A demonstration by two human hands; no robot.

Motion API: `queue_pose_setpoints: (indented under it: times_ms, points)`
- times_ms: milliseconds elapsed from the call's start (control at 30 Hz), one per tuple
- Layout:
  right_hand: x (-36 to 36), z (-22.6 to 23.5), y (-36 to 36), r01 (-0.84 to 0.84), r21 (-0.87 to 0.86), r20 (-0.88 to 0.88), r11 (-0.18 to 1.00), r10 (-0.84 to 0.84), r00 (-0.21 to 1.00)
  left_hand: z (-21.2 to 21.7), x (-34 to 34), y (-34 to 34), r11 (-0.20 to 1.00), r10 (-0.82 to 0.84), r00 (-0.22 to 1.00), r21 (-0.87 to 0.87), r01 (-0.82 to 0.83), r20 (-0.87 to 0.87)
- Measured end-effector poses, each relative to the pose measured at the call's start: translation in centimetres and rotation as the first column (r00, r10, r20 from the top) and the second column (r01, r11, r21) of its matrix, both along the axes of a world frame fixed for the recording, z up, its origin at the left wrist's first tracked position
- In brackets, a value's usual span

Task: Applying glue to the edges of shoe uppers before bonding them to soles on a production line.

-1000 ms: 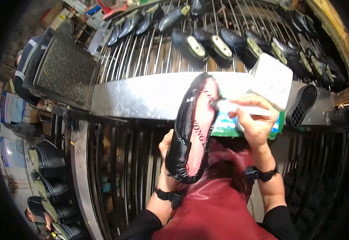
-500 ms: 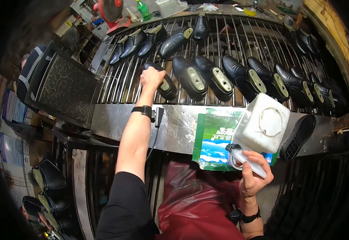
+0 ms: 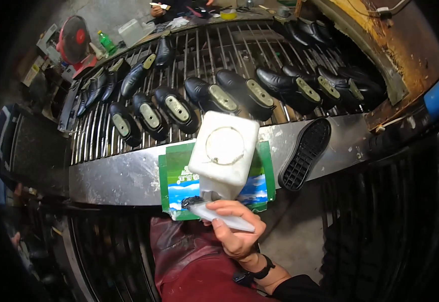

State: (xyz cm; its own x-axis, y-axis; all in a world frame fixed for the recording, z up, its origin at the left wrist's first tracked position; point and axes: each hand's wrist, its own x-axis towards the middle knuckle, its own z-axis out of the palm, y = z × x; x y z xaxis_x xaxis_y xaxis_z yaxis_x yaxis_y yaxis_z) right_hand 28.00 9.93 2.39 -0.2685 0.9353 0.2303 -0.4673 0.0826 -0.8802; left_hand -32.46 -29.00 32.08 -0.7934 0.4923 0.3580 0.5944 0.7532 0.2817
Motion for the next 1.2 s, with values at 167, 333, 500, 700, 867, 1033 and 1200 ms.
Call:
queue_pose_setpoints:
  times_ms: [167,333,500,700,867,1033,1200]
  points:
    - [2.6,-1.0,0.5,0.156,-0.083,-0.069,0.984,-0.162,0.984,2.5,2.3,-8.2,0.986,0.041,0.678,0.081,-0.147,0.734]
    - [3.9,-3.3,0.7,0.263,-0.076,0.062,0.962,-0.258,0.964,-0.2,7.2,0.0,0.953,0.301,0.921,-0.097,-0.286,0.249]
    - [1.7,-6.2,0.0,0.132,0.001,0.252,0.991,-0.128,0.959,-1.9,24.1,5.7,0.761,-0.228,0.708,0.576,-0.298,0.668]
    - [-0.6,-6.0,-1.1,0.094,0.200,0.459,0.975,-0.178,0.870,-19.0,31.9,11.2,0.109,-0.753,0.644,0.991,-0.082,0.136]
    - [-1.7,-5.6,-0.9,0.160,-0.374,0.211,0.914,-0.084,0.974,-30.8,31.4,12.0,0.627,-0.620,0.759,0.707,0.328,0.197]
    - [-2.6,-3.0,-2.0,-0.080,-0.704,-0.118,0.706,-0.006,0.993,-36.2,35.0,20.7,0.637,-0.617,0.785,0.546,0.545,-0.063]
    - [-6.0,-3.3,-3.5,-0.230,-0.509,-0.003,0.830,0.266,0.964,-42.4,33.2,19.6,0.572,-0.728,0.645,0.314,0.758,-0.232]
